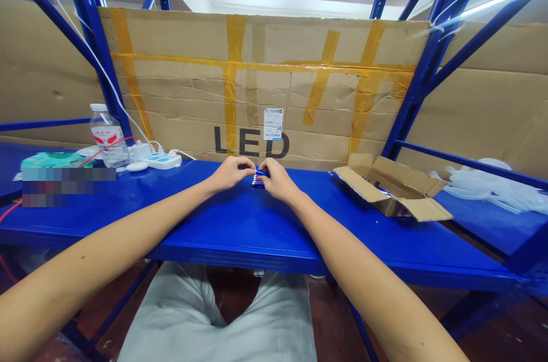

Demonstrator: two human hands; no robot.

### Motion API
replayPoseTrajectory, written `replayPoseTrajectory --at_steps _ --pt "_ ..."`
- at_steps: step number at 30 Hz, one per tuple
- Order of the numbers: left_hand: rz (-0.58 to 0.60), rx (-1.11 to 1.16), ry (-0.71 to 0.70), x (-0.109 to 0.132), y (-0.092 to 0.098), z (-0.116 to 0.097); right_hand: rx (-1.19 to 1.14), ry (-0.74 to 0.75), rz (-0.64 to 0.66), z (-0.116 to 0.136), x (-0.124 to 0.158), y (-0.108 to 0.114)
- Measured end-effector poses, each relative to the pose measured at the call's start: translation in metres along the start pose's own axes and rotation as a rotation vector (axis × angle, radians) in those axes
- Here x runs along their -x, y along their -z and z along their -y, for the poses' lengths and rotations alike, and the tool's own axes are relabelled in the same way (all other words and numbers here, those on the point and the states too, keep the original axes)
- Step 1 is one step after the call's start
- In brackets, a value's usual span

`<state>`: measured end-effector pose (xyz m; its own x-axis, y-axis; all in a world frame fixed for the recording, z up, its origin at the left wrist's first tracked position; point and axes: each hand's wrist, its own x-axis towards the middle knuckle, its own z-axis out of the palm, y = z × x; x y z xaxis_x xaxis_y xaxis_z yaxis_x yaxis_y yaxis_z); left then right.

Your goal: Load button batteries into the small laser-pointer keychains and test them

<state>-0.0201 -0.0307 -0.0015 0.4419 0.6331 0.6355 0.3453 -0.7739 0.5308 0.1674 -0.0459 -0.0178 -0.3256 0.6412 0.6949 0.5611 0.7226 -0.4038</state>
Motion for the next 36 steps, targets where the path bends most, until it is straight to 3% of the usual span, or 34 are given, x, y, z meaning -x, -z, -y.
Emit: replayPoseTrajectory --at_steps 8,23,30,36 --pt "-0.004 -0.037 -0.011 0.0 0.0 -0.002 -0.031 -0.021 0.091 0.008 0.0 0.005" --pt "0.053 -0.193 -0.199 0.004 -0.006 -0.006 -0.154 -0.158 0.244 0.003 -0.004 0.004" --pt "0.04 -0.205 -0.158 0.004 -0.008 -0.005 -0.203 -0.175 0.164 -0.004 -0.002 0.005" --pt "-0.002 -0.168 -0.159 0.003 -0.004 -0.007 -0.065 -0.02 0.065 -0.001 0.002 0.008"
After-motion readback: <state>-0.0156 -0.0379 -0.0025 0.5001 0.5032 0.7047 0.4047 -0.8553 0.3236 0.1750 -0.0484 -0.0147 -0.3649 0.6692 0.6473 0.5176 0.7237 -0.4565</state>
